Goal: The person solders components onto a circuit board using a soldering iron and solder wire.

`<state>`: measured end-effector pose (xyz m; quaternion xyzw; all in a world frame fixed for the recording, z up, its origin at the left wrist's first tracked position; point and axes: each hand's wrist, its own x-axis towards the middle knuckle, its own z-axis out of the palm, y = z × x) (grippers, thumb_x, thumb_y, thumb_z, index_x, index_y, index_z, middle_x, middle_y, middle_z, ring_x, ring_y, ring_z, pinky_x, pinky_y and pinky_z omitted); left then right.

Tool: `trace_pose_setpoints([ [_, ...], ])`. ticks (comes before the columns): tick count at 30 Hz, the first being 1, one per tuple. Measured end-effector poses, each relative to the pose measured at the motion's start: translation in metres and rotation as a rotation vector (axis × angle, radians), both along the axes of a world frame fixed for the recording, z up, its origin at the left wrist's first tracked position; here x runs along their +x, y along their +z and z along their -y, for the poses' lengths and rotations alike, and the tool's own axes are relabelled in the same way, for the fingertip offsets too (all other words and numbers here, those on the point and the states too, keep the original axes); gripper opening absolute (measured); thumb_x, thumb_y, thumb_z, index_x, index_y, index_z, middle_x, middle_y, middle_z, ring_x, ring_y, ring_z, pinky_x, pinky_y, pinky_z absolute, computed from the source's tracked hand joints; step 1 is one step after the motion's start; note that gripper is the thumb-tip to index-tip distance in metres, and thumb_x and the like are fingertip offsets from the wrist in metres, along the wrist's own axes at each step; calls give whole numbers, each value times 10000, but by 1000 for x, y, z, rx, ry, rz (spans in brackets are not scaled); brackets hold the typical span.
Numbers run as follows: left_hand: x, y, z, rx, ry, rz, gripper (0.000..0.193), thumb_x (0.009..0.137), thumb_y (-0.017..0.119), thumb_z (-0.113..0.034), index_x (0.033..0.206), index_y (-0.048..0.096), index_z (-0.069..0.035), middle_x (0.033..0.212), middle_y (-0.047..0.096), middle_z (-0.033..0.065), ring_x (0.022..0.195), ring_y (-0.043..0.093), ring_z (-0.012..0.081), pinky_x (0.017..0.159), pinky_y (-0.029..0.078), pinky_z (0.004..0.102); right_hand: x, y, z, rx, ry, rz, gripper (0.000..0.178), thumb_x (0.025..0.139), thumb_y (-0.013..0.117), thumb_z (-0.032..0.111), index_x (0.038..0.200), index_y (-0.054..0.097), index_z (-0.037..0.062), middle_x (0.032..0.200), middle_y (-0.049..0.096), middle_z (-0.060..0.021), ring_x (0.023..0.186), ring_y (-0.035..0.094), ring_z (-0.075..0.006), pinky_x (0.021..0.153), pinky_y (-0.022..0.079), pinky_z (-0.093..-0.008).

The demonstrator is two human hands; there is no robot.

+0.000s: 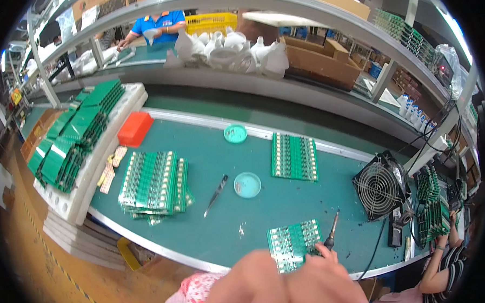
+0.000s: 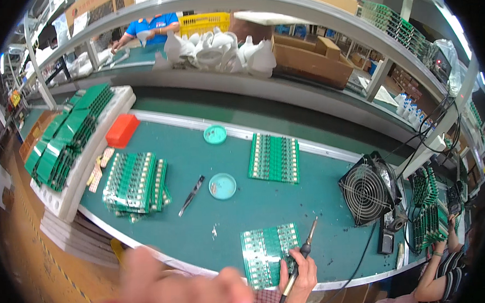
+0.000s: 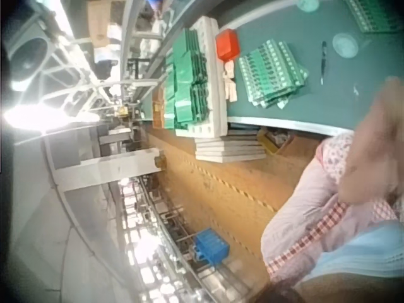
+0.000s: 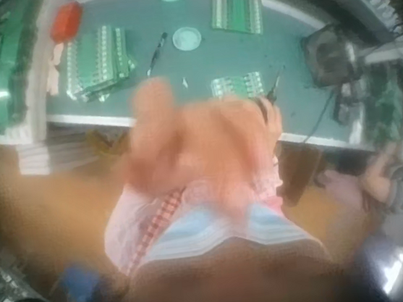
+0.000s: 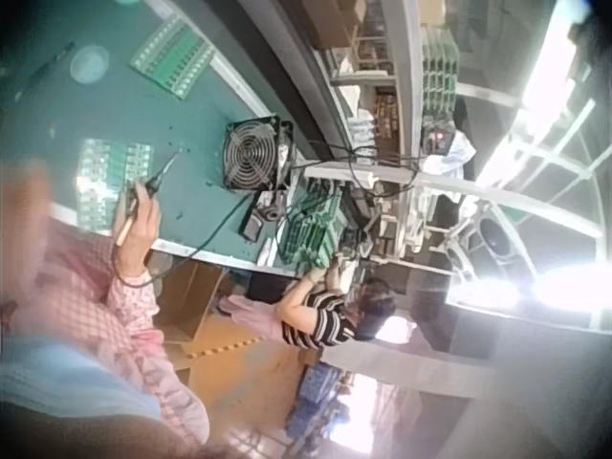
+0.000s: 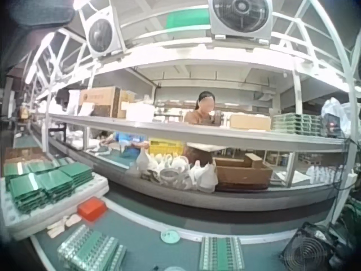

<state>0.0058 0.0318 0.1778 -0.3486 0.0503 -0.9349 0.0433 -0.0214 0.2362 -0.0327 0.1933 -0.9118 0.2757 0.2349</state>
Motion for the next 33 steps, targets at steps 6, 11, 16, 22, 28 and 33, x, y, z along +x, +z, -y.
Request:
trace_pose_setpoints([
  [6,14,10,8,291,298,-467,316,1033,534,-187,1106,355,62,1045,621,319,763,654,302,568,573,372,5,34,35,-136,-81,35,392,772,738,-14,1139,611,36,1035,660,-174,918,638,-367,807,509,-415],
  [11,51,-6,22,2009,-1047,-435,184,962,567,-238,865,649,-104,962,679,67,887,616,238,794,439,429,7,31,18,-119,-123,8,352,796,722,-10,1133,635,49,937,620,-163,844,609,-353,745,494,-409],
  [16,24,-128,43,3041,-2991,-1665,245,992,488,-102,775,563,-15,818,679,148,747,621,201,747,498,331,12,37,24,-158,-47,-28,338,819,707,1,1146,651,63,851,587,-150,761,577,-346,680,470,-405],
  [22,31,-174,40,3403,-2116,-940,239,944,543,-67,727,630,-22,846,734,80,761,668,188,798,466,331,7,52,24,-135,35,-6,331,809,714,-4,1129,665,64,874,604,-153,784,600,-345,706,486,-401],
  [28,17,-184,27,3243,-2332,-446,59,855,720,-96,816,679,-81,840,678,-2,747,633,195,792,442,339,-19,51,13,-112,200,234,434,794,705,-46,1193,631,108,1057,630,-167,932,631,-390,780,518,-441],
  [33,6,-180,28,3297,-2210,-187,65,858,713,-89,815,677,-56,838,703,25,749,646,195,784,449,342,-33,51,2,-146,236,277,436,812,706,-33,1219,621,97,1088,651,-172,985,640,-398,813,525,-440],
])
